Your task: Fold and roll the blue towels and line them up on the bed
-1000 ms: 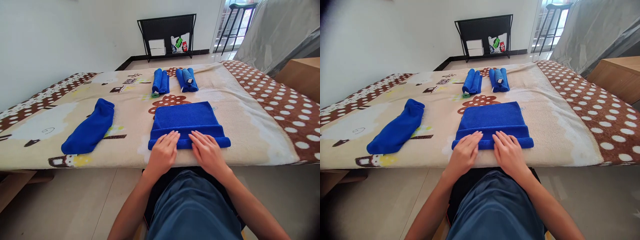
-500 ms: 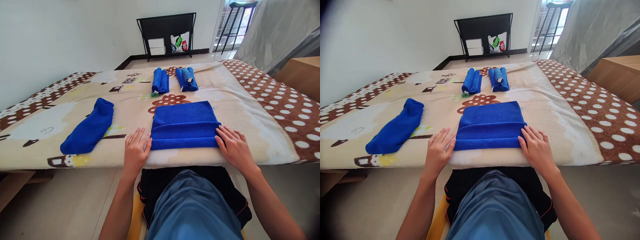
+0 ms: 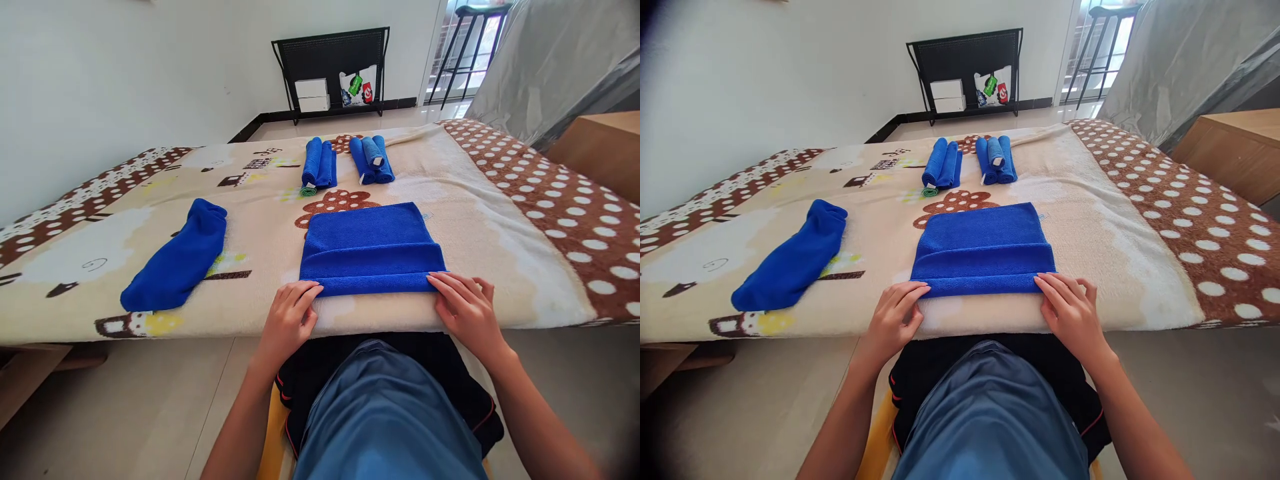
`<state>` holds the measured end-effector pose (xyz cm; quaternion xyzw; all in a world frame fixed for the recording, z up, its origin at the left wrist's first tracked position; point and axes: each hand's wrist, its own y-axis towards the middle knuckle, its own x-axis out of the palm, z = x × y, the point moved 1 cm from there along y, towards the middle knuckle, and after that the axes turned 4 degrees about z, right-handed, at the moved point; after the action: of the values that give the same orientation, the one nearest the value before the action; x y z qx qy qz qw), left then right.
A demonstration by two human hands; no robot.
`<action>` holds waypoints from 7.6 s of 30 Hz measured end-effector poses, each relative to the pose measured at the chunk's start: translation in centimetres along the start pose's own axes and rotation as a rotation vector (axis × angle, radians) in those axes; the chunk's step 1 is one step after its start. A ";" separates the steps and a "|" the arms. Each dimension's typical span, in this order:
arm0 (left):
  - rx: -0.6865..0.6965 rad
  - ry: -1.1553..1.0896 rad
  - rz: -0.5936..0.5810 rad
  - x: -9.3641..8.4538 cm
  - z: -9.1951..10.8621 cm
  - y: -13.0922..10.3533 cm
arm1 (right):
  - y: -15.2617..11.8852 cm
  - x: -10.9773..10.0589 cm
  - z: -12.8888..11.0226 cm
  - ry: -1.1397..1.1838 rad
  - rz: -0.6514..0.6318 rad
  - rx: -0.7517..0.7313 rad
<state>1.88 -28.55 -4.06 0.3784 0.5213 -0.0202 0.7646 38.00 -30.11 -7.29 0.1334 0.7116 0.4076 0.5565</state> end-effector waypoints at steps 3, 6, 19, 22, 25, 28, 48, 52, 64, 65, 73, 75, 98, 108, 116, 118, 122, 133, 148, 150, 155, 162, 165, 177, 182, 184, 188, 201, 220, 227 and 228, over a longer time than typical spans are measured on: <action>-0.033 0.054 0.040 1.2 -0.3 1.1 | 1.1 1.1 0.2 -0.020 0.001 0.015; -0.062 0.094 0.061 1.9 -0.5 2.3 | 2.1 2.0 0.5 -0.040 -0.023 0.045; -0.187 0.172 -0.064 -0.7 0.5 1.2 | 2.6 -0.6 -0.5 -0.019 -0.176 0.091; -0.190 0.241 0.013 0.1 2.1 2.0 | 3.4 0.0 -2.5 -0.010 -0.079 0.120; -0.004 0.095 -0.038 1.7 4.8 3.2 | 4.4 0.9 -6.0 0.184 -0.127 -0.021; 0.080 0.012 -0.120 3.2 6.0 3.8 | 4.9 1.6 -8.0 0.208 -0.240 -0.113; 0.012 -0.085 -0.196 2.5 4.0 4.5 | 6.0 2.6 -8.1 0.126 -0.299 -0.014; -0.125 -0.027 -0.139 1.0 1.2 2.2 | 3.9 1.6 -3.5 -0.015 -0.235 0.139; 0.085 -0.117 -0.200 2.2 5.4 5.2 | 6.4 2.5 -9.0 0.150 -0.319 -0.007; 0.063 -0.122 -0.229 2.4 5.3 5.4 | 6.5 2.7 -9.1 0.148 -0.319 0.008; -0.250 0.104 -0.080 0.8 0.3 2.0 | 3.9 1.3 -2.7 -0.063 -0.248 0.243; -0.252 0.183 -0.037 0.6 1.0 2.1 | 4.2 1.2 -3.2 -0.069 -0.247 0.239; -0.134 0.050 -0.281 3.3 5.4 7.1 | 8.1 3.2 -9.3 0.174 -0.375 0.147; -0.451 0.228 -0.156 1.6 -0.6 4.8 | 7.0 2.7 -1.9 0.000 -0.361 0.445; -0.136 0.035 -0.358 2.9 4.8 8.0 | 9.1 3.8 -7.7 0.198 -0.457 0.205; -0.095 -0.025 -0.461 3.8 4.9 9.0 | 9.9 4.4 -8.4 0.298 -0.525 0.179; -0.146 -0.049 -0.509 3.9 1.7 9.3 | 10.4 4.7 -5.3 0.259 -0.537 0.328; -0.157 0.117 -0.390 2.4 1.7 8.9 | 9.6 4.8 -4.6 0.098 -0.435 0.291; -0.444 0.168 -0.262 2.4 -3.6 8.2 | 8.7 4.7 1.9 -0.006 -0.418 0.462; -0.356 0.163 -0.121 1.1 -3.0 7.4 | 7.6 3.3 1.8 -0.005 -0.282 0.426; -0.013 0.083 -0.039 -1.3 0.1 3.5 | 2.8 -0.6 0.3 0.113 -0.059 0.228; 0.013 0.144 -0.059 1.0 0.3 0.9 | 0.5 0.3 -0.2 0.099 -0.085 0.108; 0.037 0.187 -0.029 1.6 -0.5 1.8 | 2.0 1.1 -0.4 0.041 -0.097 0.118; 0.036 0.339 -0.071 -0.5 2.0 2.7 | 3.9 -1.0 -1.7 -0.021 -0.215 0.178; 0.087 0.175 -0.108 2.1 5.0 5.4 | 6.9 1.0 -6.1 0.131 -0.276 0.045; 0.081 0.123 -0.172 3.4 5.7 6.3 | 7.7 2.2 -7.5 0.183 -0.341 -0.008; -0.057 0.117 -0.254 3.9 3.9 6.8 | 8.0 3.4 -6.2 0.126 -0.387 0.077; -0.111 0.116 -0.430 4.3 5.2 9.5 | 10.6 4.7 -6.1 0.169 -0.616 0.072; -0.039 0.107 0.039 0.3 0.5 4.5 | 6.0 0.6 1.0 0.204 -0.272 0.160; -0.019 0.146 -0.047 1.1 1.2 0.1 | 1.4 -0.4 1.5 0.189 -0.279 0.075; -0.031 0.157 -0.039 1.4 1.2 0.2 | 1.6 0.2 1.5 0.161 -0.265 0.097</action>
<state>3.53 -28.57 -4.85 0.3564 0.5872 0.0027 0.7267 38.84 -28.37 -6.35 0.0322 0.7842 0.3052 0.5392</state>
